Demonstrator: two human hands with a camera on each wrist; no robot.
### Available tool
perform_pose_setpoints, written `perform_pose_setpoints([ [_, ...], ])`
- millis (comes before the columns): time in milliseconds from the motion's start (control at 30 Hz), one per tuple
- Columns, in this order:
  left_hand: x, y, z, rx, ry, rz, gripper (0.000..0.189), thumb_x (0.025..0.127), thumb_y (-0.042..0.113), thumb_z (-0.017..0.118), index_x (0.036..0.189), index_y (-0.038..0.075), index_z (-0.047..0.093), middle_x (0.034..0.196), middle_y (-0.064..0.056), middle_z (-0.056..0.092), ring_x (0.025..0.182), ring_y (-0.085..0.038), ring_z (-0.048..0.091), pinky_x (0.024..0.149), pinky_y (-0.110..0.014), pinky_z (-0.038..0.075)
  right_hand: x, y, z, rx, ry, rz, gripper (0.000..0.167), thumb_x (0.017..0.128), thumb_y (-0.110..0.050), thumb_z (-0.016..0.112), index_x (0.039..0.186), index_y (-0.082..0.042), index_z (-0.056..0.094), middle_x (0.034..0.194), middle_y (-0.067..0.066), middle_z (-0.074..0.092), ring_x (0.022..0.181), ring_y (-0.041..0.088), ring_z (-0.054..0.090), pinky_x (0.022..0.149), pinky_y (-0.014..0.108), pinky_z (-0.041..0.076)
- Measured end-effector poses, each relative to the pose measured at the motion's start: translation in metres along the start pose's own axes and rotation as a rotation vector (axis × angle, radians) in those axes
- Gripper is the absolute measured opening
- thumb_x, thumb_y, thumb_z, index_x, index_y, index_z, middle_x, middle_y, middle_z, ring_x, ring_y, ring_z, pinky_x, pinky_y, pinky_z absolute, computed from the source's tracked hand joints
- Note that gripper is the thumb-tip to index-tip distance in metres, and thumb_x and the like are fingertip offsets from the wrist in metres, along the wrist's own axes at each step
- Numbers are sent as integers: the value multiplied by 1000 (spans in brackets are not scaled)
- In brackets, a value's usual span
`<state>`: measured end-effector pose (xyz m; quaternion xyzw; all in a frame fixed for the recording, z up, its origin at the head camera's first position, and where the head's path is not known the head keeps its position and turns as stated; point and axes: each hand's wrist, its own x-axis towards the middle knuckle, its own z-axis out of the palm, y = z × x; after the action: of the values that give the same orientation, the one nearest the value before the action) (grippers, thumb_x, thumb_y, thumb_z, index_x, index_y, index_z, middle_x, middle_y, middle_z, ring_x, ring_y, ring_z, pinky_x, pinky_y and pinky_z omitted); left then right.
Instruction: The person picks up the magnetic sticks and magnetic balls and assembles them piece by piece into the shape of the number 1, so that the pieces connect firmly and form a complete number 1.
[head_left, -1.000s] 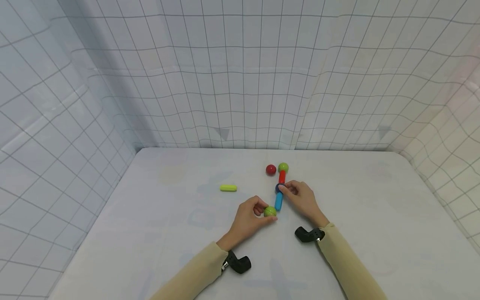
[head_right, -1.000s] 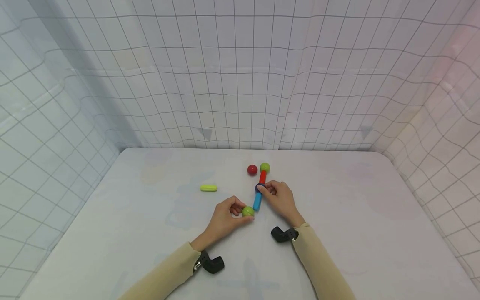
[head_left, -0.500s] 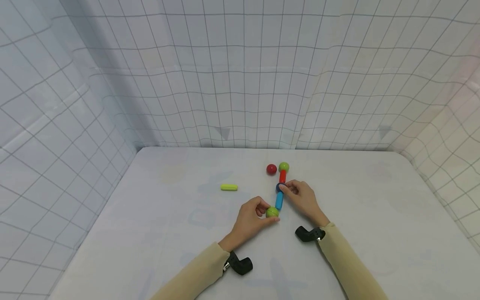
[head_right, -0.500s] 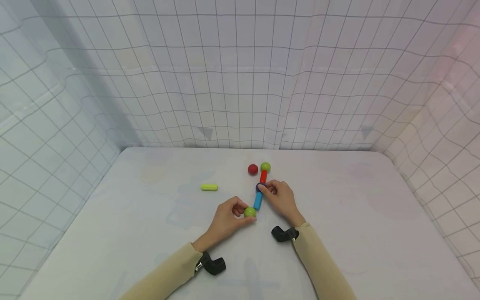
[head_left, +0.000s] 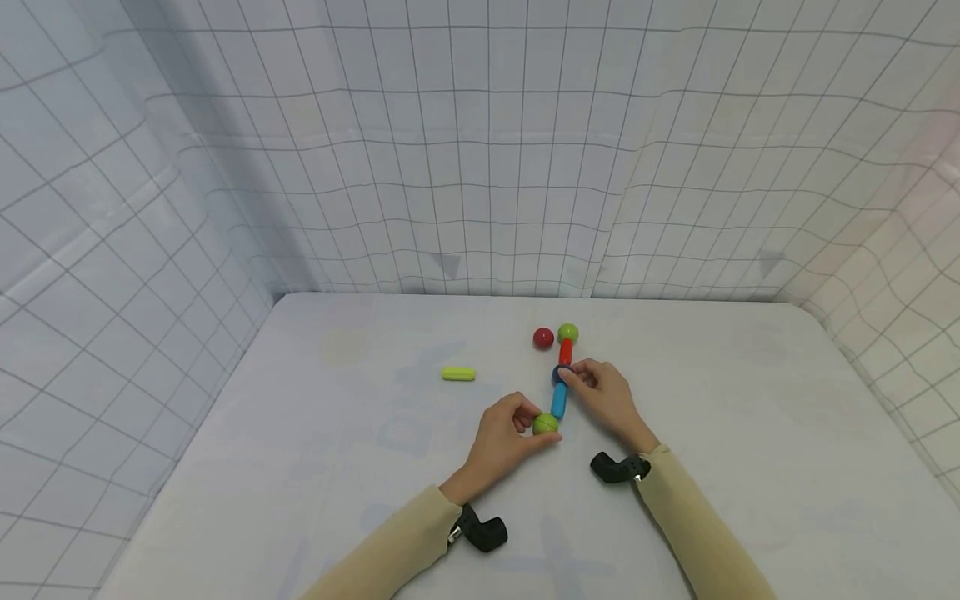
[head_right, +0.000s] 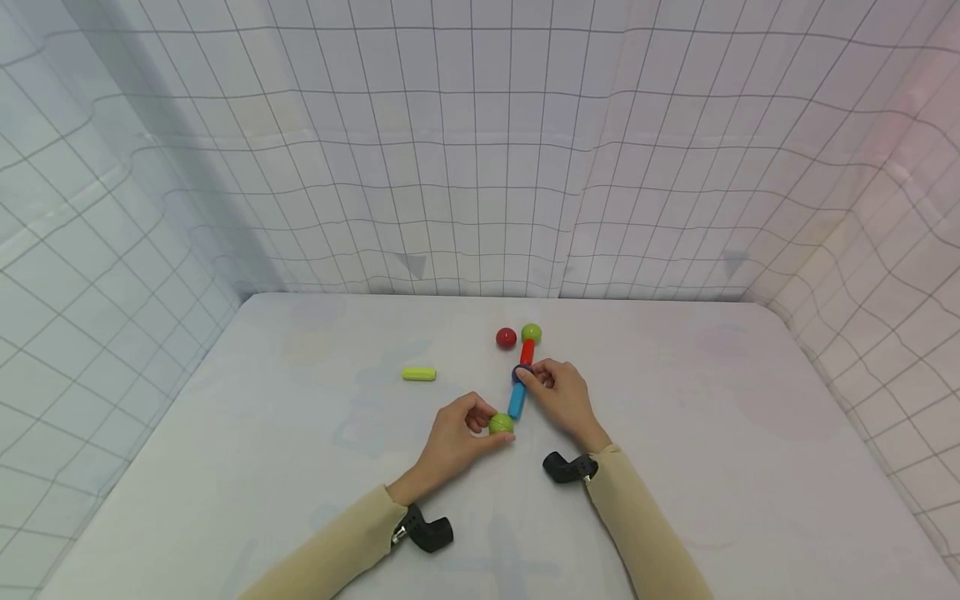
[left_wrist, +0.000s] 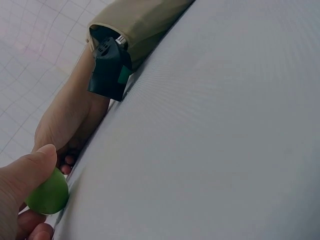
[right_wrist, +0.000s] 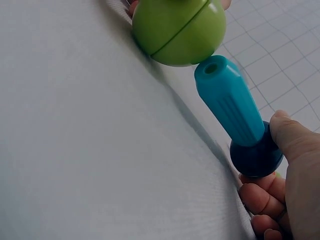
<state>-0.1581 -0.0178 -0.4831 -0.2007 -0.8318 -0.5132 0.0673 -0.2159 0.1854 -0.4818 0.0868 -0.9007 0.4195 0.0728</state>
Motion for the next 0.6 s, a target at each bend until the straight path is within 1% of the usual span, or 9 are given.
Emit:
perform_pose_setpoints([
  [133, 0, -1, 0, -19, 0, 7, 32, 71, 28, 85, 89, 14, 62, 80, 9, 57, 72, -10, 54, 65, -24, 46, -1, -2, 0, 4, 11, -18, 31, 91, -36, 65, 93, -5, 68, 74, 1, 54, 74, 19, 45, 64, 33, 35],
  [400, 0, -4, 2, -20, -5, 6, 33, 71, 30, 85, 89, 15, 61, 80, 9, 57, 72, -9, 53, 65, -24, 47, -1, -2, 0, 1, 9, -2, 33, 91, -38, 64, 94, -6, 68, 74, 2, 54, 74, 19, 45, 64, 33, 35],
  [600, 0, 0, 3, -30, -6, 2, 32, 72, 29, 84, 90, 14, 62, 81, 8, 57, 73, -10, 54, 66, -24, 47, 0, 0, 1, 11, 7, 3, 32, 91, -38, 64, 93, -6, 68, 74, 1, 54, 74, 19, 45, 63, 33, 34],
])
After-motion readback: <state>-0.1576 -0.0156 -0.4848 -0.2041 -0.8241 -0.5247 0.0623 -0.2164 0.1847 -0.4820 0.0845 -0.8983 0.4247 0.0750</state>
